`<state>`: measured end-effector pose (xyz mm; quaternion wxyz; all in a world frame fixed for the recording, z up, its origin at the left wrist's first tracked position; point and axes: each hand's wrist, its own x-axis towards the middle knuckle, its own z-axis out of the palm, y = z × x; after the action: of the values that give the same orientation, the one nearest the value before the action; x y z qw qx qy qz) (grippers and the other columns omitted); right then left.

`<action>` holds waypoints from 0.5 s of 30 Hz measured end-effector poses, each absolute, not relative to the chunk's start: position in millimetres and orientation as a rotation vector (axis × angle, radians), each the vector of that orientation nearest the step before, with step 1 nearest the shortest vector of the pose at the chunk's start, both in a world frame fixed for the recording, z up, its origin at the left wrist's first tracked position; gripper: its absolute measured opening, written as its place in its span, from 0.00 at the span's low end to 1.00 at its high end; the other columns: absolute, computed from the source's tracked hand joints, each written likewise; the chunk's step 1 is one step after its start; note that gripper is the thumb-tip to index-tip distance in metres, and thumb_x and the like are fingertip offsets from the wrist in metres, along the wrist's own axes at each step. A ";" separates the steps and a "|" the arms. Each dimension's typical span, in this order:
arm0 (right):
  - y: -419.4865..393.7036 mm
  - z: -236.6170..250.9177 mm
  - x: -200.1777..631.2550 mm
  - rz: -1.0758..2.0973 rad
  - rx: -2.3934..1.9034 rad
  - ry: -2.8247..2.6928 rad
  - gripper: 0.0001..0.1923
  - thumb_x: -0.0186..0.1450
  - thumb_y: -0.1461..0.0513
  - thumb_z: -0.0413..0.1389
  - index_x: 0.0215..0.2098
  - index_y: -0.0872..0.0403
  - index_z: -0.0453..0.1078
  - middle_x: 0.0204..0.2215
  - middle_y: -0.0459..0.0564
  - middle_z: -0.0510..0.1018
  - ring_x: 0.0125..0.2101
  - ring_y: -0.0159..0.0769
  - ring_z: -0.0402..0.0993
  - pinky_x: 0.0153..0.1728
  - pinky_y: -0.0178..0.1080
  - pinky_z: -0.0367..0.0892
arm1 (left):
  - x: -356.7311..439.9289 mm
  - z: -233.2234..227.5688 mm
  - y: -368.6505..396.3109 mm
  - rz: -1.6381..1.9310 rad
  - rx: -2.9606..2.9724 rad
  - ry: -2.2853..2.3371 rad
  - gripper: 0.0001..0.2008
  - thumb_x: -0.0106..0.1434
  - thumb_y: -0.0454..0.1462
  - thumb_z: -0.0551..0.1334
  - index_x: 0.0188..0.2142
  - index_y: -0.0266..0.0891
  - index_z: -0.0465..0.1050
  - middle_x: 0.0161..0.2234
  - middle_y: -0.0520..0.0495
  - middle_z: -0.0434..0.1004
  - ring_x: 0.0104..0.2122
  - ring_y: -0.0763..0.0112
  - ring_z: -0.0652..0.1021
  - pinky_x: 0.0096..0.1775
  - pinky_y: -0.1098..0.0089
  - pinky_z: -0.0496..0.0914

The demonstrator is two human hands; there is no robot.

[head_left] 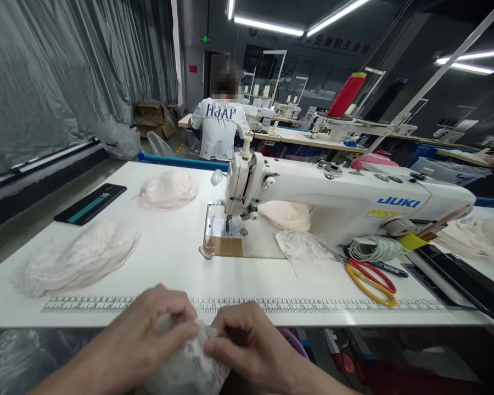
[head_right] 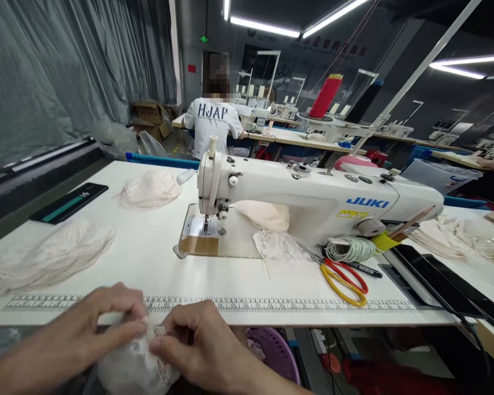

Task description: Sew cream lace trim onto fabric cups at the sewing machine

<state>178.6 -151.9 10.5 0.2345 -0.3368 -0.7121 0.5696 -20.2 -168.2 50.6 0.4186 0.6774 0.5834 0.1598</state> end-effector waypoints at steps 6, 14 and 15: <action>-72.8 18.0 192.7 0.853 -1.202 -2.346 0.11 0.61 0.65 0.53 0.20 0.57 0.65 0.16 0.42 0.66 0.19 0.26 0.59 0.23 0.31 0.52 | -8.6 56.0 -39.2 0.177 1.901 1.227 0.08 0.51 0.38 0.57 0.19 0.37 0.69 0.18 0.55 0.62 0.21 0.74 0.62 0.24 0.74 0.54; -25.5 4.0 227.5 0.099 -0.727 -2.597 0.13 0.67 0.69 0.44 0.45 0.54 0.66 0.39 0.50 0.74 0.32 0.32 0.68 0.31 0.34 0.60 | 17.2 24.4 21.1 0.079 1.877 1.195 0.07 0.48 0.37 0.56 0.19 0.38 0.69 0.17 0.55 0.63 0.19 0.74 0.64 0.20 0.74 0.53; -21.3 1.7 226.5 0.038 -0.665 -2.615 0.12 0.67 0.69 0.44 0.44 0.54 0.66 0.41 0.50 0.74 0.34 0.32 0.68 0.31 0.35 0.60 | 18.3 23.7 23.2 0.073 1.881 1.195 0.06 0.48 0.36 0.55 0.19 0.38 0.69 0.17 0.54 0.64 0.20 0.73 0.65 0.20 0.74 0.53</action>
<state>226.5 -21.3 1.7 0.2198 -0.2402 -0.9454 0.0138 18.3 23.2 23.7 0.4402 0.7575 0.4812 0.0293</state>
